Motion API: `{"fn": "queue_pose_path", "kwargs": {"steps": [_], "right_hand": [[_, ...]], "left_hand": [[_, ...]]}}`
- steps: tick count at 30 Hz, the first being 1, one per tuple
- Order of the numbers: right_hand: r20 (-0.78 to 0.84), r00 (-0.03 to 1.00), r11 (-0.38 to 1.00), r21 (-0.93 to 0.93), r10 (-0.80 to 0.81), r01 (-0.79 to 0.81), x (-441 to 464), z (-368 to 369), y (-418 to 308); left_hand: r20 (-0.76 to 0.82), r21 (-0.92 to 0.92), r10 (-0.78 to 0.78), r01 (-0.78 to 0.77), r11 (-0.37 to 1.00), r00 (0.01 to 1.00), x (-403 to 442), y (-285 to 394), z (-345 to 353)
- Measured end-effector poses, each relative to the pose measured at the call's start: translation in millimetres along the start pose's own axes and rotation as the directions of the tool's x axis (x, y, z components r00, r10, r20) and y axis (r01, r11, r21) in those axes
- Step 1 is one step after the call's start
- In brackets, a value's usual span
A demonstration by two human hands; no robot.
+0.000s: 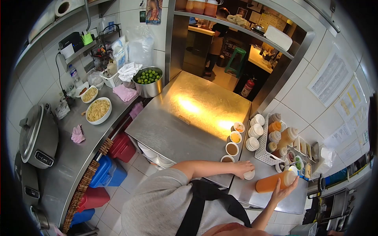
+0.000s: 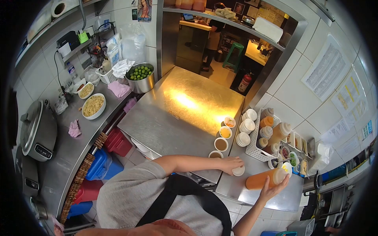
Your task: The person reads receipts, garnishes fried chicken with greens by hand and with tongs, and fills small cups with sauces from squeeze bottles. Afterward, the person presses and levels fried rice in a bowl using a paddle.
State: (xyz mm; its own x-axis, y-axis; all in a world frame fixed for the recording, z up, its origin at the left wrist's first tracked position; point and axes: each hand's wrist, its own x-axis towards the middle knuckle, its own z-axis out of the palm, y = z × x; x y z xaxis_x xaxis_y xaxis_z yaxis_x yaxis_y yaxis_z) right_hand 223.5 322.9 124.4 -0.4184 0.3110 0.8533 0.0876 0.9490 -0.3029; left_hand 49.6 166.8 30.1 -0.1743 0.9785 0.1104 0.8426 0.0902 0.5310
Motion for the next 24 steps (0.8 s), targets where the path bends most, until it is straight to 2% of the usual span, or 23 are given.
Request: {"fn": "queue_pose_path", "kwargs": {"steps": [2, 4, 5, 7, 9, 11, 12, 14, 16, 17, 19, 20, 22, 24], "right_hand": [[-0.026, 0.999, 1.0, -0.015, -0.019, 0.019, -13.0, 6.8, 7.5], [-0.191, 0.978, 0.993, 0.099, 0.083, -0.065, -33.6, 22.9, 12.0], [-0.19, 0.978, 0.993, 0.099, 0.082, -0.064, -41.0, 31.3, 14.6], [-0.196, 0.946, 0.956, 0.195, 0.258, -0.221, -52.9, 40.9, 18.5], [-0.179, 0.942, 0.948, 0.197, 0.284, -0.249, -51.0, 42.3, 23.7], [-0.16, 0.937, 0.94, 0.199, 0.311, -0.278, -49.2, 40.5, 24.1], [-0.124, 0.953, 0.95, 0.185, 0.277, -0.252, -45.5, 37.1, 22.5], [-0.082, 0.968, 0.959, 0.177, 0.239, -0.222, -39.9, 30.1, 21.7], [0.062, 0.979, 0.954, 0.22, 0.196, -0.205, -37.8, 22.0, 20.9], [0.068, 0.978, 0.953, 0.222, 0.197, -0.207, -32.3, 16.3, 14.0], [0.241, 0.956, 0.938, 0.261, 0.168, -0.23, -20.6, 2.8, -5.6], [0.245, 0.954, 0.937, 0.259, 0.171, -0.234, -19.6, -2.3, -10.2], [0.375, 0.907, 0.901, 0.299, 0.191, -0.314, -15.8, -8.5, -16.5], [0.424, 0.887, 0.893, 0.306, 0.182, -0.33, -16.3, -14.2, -18.6]], "left_hand": [[-0.131, -0.095, 0.026, -0.039, 0.995, 0.991, -1.1, -0.9, 4.4], [-0.162, -0.143, 0.015, -0.038, 0.989, 0.987, 1.2, -3.9, 9.9], [-0.189, -0.191, 0.001, -0.038, 0.981, 0.982, 1.2, -3.1, 9.9], [-0.177, -0.236, -0.043, 0.0, 0.972, 0.983, -0.3, 1.4, 4.4], [-0.16, -0.286, -0.088, 0.04, 0.958, 0.983, -4.8, 10.8, -6.8], [-0.238, -0.365, -0.11, 0.016, 0.931, 0.965, -10.5, 16.5, -17.9], [-0.299, -0.342, -0.059, -0.049, 0.939, 0.952, -13.5, 16.6, -24.7], [-0.331, -0.361, -0.079, -0.049, 0.931, 0.94, -25.8, 26.5, -47.5], [-0.397, -0.358, -0.096, -0.058, 0.932, 0.913, -35.5, 31.7, -65.1], [-0.396, -0.361, -0.102, -0.052, 0.931, 0.913, -38.5, 32.6, -72.6], [-0.428, -0.348, -0.095, -0.067, 0.935, 0.899, -42.4, 36.4, -89.5], [-0.456, -0.316, -0.055, -0.105, 0.943, 0.888, -42.2, 37.9, -95.5], [-0.456, -0.318, -0.056, -0.104, 0.942, 0.888, -40.0, 44.5, -101.5], [-0.458, -0.318, -0.058, -0.103, 0.943, 0.887, -36.5, 49.4, -105.1]]}}
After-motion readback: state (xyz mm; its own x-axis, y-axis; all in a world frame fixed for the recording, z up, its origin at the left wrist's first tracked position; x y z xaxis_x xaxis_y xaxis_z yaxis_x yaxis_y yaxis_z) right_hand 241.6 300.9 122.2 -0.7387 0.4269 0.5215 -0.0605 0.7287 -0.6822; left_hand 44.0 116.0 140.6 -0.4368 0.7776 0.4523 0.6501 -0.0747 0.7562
